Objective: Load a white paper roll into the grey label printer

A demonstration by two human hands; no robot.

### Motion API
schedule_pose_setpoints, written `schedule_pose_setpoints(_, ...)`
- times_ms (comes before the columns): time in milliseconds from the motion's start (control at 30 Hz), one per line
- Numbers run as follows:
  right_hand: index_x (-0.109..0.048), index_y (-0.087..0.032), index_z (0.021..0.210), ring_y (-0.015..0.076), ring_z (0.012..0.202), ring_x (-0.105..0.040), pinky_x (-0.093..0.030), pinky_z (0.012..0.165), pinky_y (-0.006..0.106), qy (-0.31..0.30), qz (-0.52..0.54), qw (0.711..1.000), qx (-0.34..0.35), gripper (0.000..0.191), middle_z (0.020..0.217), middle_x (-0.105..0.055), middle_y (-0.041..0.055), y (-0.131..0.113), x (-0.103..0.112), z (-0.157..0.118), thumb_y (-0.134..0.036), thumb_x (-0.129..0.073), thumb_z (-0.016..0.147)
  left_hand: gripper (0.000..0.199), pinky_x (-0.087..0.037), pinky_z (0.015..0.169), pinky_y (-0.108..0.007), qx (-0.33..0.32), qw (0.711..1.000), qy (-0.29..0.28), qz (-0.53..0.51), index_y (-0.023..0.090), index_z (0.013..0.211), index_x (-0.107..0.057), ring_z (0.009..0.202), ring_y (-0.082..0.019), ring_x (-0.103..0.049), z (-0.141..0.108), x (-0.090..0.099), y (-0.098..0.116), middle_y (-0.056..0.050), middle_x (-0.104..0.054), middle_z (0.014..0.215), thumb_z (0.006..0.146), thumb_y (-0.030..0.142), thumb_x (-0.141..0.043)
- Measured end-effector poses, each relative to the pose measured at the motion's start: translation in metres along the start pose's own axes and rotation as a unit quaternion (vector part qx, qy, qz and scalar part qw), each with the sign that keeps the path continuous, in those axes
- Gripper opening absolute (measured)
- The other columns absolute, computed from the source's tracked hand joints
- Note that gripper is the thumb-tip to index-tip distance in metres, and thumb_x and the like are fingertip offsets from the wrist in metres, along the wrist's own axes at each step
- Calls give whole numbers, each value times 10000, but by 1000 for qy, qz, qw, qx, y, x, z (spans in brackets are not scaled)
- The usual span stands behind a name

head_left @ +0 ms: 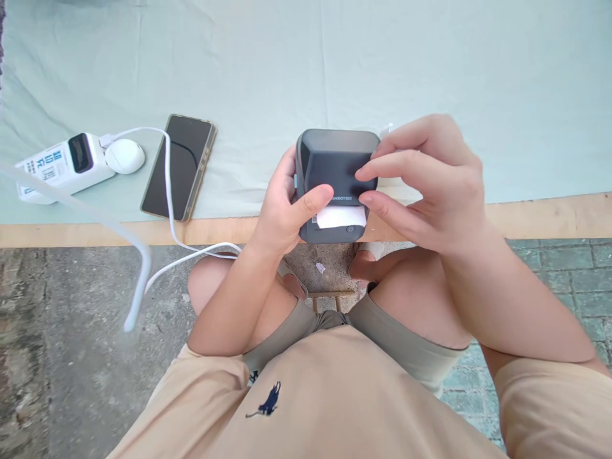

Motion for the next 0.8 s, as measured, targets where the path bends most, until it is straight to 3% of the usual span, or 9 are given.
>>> schedule_pose_setpoints(267, -526, -250, 1019, 170, 1027, -505, -412, 916, 392, -59, -63, 991, -99, 258, 1099, -538, -2, 3, -4, 2, -362, -576, 792, 360, -555, 696, -236, 16, 1000, -1, -17, 208, 1115, -508, 1192, -267, -558, -2, -7, 7, -57, -606, 1130, 801, 348, -616)
schedule_pose_setpoints(400, -513, -233, 1003, 141, 994, -525, -460, 876, 347, -35, -33, 996, -71, 235, 1075, -542, 19, 4, -4, 3, -314, -570, 790, 313, -548, 909, -294, 27, 999, 9, -47, 202, 1113, -523, 1286, -258, -483, -2, -9, 7, -54, -611, 1140, 843, 355, -564)
schedule_pose_setpoints(533, -496, -212, 998, 121, 1002, -550, -483, 836, 287, -17, -12, 998, -56, 224, 1090, -555, 34, 5, -2, 4, -272, -555, 791, 345, -476, 1040, -330, 33, 996, 18, -76, 190, 1067, -579, 1286, -218, -486, 1, -8, 6, -42, -641, 1070, 931, 406, -348)
schedule_pose_setpoints(800, -471, -267, 1084, 143, 1104, -556, -445, 881, 336, -83, -43, 991, -99, 327, 1230, -531, -15, 7, -7, 2, -387, -561, 793, 373, -544, 823, -270, 51, 996, 26, -66, 211, 1051, -591, 1013, -161, -628, 4, -4, 5, -20, -630, 1030, 950, 380, -273)
Point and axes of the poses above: each hand's wrist, its own z-axis towards the middle knuckle, its own x-axis out of the back of the hand, y = z × x, the point moved 6 cm from there along z, towards the middle knuckle
